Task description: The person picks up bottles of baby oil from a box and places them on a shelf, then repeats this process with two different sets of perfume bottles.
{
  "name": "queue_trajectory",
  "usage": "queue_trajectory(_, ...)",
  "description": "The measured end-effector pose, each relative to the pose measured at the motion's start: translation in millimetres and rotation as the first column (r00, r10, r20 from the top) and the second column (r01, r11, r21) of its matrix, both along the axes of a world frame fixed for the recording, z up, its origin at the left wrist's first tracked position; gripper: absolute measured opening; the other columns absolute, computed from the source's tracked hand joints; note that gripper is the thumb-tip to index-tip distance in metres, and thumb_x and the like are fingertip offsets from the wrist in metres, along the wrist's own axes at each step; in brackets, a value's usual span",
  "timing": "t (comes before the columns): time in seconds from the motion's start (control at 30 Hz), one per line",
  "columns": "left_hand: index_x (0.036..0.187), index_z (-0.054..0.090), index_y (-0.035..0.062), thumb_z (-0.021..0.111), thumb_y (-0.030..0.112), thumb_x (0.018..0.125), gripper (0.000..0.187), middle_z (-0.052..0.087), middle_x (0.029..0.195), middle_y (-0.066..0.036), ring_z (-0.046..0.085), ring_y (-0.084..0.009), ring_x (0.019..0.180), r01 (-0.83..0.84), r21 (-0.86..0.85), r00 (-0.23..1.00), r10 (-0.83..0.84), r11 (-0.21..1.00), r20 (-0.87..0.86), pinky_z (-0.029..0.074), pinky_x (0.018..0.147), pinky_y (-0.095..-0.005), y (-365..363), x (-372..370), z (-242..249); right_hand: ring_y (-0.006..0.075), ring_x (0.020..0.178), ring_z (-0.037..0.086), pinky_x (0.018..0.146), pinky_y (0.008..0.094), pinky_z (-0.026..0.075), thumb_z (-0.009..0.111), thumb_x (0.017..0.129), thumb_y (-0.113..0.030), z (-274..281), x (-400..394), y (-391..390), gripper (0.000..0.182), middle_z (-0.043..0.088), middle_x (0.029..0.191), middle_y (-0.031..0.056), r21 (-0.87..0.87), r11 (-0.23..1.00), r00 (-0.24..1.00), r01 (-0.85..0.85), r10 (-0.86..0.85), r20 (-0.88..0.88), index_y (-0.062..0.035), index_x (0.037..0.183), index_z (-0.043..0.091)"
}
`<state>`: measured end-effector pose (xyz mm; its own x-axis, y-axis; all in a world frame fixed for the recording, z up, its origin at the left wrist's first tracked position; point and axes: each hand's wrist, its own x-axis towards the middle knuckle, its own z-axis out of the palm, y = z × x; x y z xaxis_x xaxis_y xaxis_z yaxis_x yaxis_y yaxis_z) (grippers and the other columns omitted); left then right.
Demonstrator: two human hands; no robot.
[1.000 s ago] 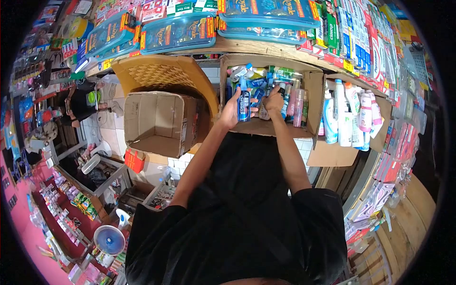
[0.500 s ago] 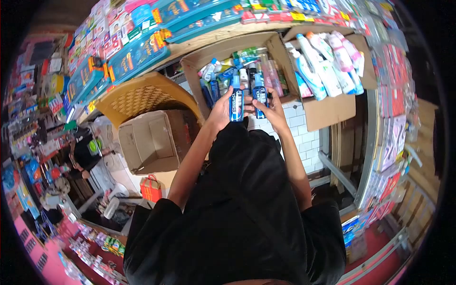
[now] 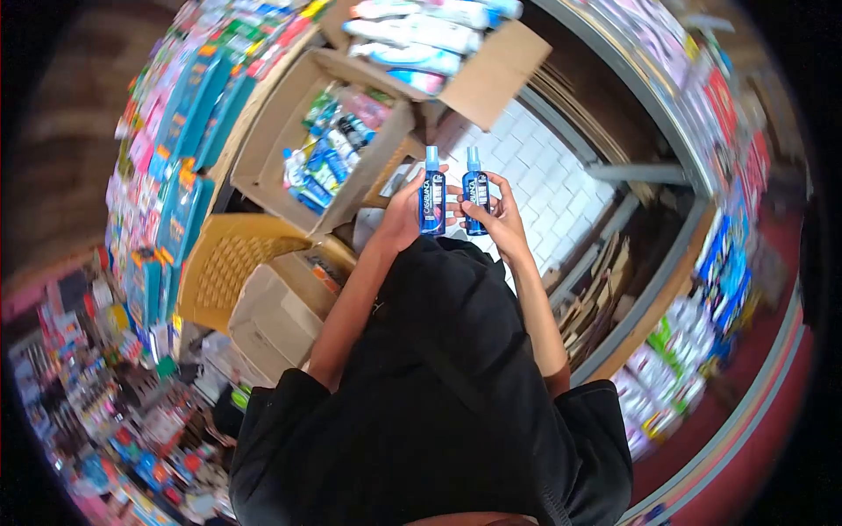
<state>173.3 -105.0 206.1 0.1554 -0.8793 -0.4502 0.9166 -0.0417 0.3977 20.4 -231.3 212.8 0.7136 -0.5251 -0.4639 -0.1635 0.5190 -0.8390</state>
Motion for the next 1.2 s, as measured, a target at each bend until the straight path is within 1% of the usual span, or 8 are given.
queue_trajectory(0.03, 0.147, 0.034, 0.0069, 0.033, 0.045, 0.105, 0.056, 0.059, 0.122, -0.022, 0.066, -0.032, 0.102, 0.04, -0.058, 0.998, -0.043, 0.998, -0.051, 0.055, 0.088, -0.0448, -7, -14, -1, 0.0198, 0.088, 0.069, 0.07, 0.0332, 0.059, 0.071, 0.088, -0.005, -1, -22, 1, 0.061, 0.067, 0.106, 0.0156, -0.023, 0.999, 0.999, 0.036, -0.036, 0.017, -0.0067, 0.138, 0.036)
queue_trajectory(0.23, 0.148, 0.034, 0.0064, 0.035, 0.045, 0.105, 0.057, 0.055, 0.131, -0.024, 0.064, -0.0355, 0.109, 0.368, -0.06, 0.929, -0.37, 0.928, -0.015, 0.055, 0.09, -0.0477, -40, -94, 3, 0.021, 0.096, 0.067, 0.079, 0.0334, 0.058, 0.069, 0.087, 0.0, 12, -131, 23, 0.064, 0.065, 0.11, 0.0192, 0.043, 0.934, 0.934, 0.354, -0.355, 0.03, -0.0059, 0.139, 0.033)
queue_trajectory(0.37, 0.149, 0.033, 0.0064, 0.038, 0.044, 0.104, 0.059, 0.052, 0.137, -0.024, 0.063, -0.0376, 0.11, 0.552, -0.047, 0.831, -0.554, 0.832, -0.045, 0.055, 0.092, -0.0484, -58, -145, 16, 0.0219, 0.097, 0.067, 0.077, 0.0335, 0.058, 0.069, 0.088, -0.002, 14, -193, 46, 0.064, 0.064, 0.109, 0.0189, 0.083, 0.833, 0.83, 0.548, -0.553, 0.073, -0.0052, 0.14, 0.032)
queue_trajectory(0.63, 0.149, 0.034, 0.007, 0.041, 0.044, 0.103, 0.059, 0.052, 0.137, -0.023, 0.063, -0.0353, 0.111, 0.87, -0.066, 0.489, -0.872, 0.488, -0.002, 0.056, 0.091, -0.0473, -99, -234, 37, 0.0209, 0.093, 0.069, 0.074, 0.0316, 0.058, 0.068, 0.087, -0.003, 17, -277, 99, 0.064, 0.063, 0.109, 0.0159, 0.047, 0.541, 0.528, 0.84, -0.834, 0.163, -0.0044, 0.14, 0.032)
queue_trajectory(0.97, 0.15, 0.031, 0.0101, 0.041, 0.039, 0.104, 0.055, 0.049, 0.141, -0.019, 0.062, -0.0359, 0.114, 0.992, -0.124, -0.014, -0.996, -0.002, -0.09, 0.053, 0.094, -0.0498, -151, -365, 53, 0.0273, 0.098, 0.07, 0.076, 0.0365, 0.059, 0.066, 0.086, 0.0, 53, -344, 135, 0.065, 0.064, 0.115, 0.0187, 0.06, 0.067, 0.057, 0.996, -0.985, 0.161, -0.0074, 0.141, 0.031)
queue_trajectory(1.07, 0.151, 0.031, 0.0106, 0.041, 0.038, 0.104, 0.056, 0.049, 0.142, -0.019, 0.061, -0.0358, 0.114, 0.98, -0.122, -0.159, -0.987, -0.156, -0.013, 0.053, 0.094, -0.0503, -169, -405, 62, 0.0267, 0.097, 0.07, 0.077, 0.0371, 0.059, 0.066, 0.087, 0.0, 58, -367, 135, 0.063, 0.065, 0.114, 0.0188, 0.061, -0.065, -0.075, 0.996, -0.98, 0.182, -0.0086, 0.14, 0.033)
queue_trajectory(1.1, 0.15, 0.031, 0.0091, 0.044, 0.031, 0.103, 0.054, 0.049, 0.142, -0.02, 0.061, -0.0354, 0.117, 0.966, -0.166, -0.206, -0.978, -0.2, -0.022, 0.053, 0.096, -0.0502, -175, -417, 64, 0.0265, 0.097, 0.07, 0.077, 0.0372, 0.059, 0.066, 0.087, 0.0, 61, -374, 135, 0.063, 0.065, 0.114, 0.0186, 0.05, -0.102, -0.11, 0.994, -0.975, 0.192, -0.0086, 0.14, 0.034)
queue_trajectory(1.2, 0.152, 0.024, 0.0056, 0.044, 0.027, 0.103, 0.057, 0.041, 0.148, -0.022, 0.057, -0.0401, 0.122, 0.928, -0.132, -0.329, -0.933, -0.348, 0.149, 0.051, 0.098, -0.0513, -190, -452, 84, 0.0257, 0.097, 0.069, 0.077, 0.0368, 0.058, 0.066, 0.088, -0.002, 95, -391, 132, 0.061, 0.065, 0.116, 0.0179, 0.003, -0.174, -0.17, 0.985, -0.96, 0.222, -0.0076, 0.14, 0.035)
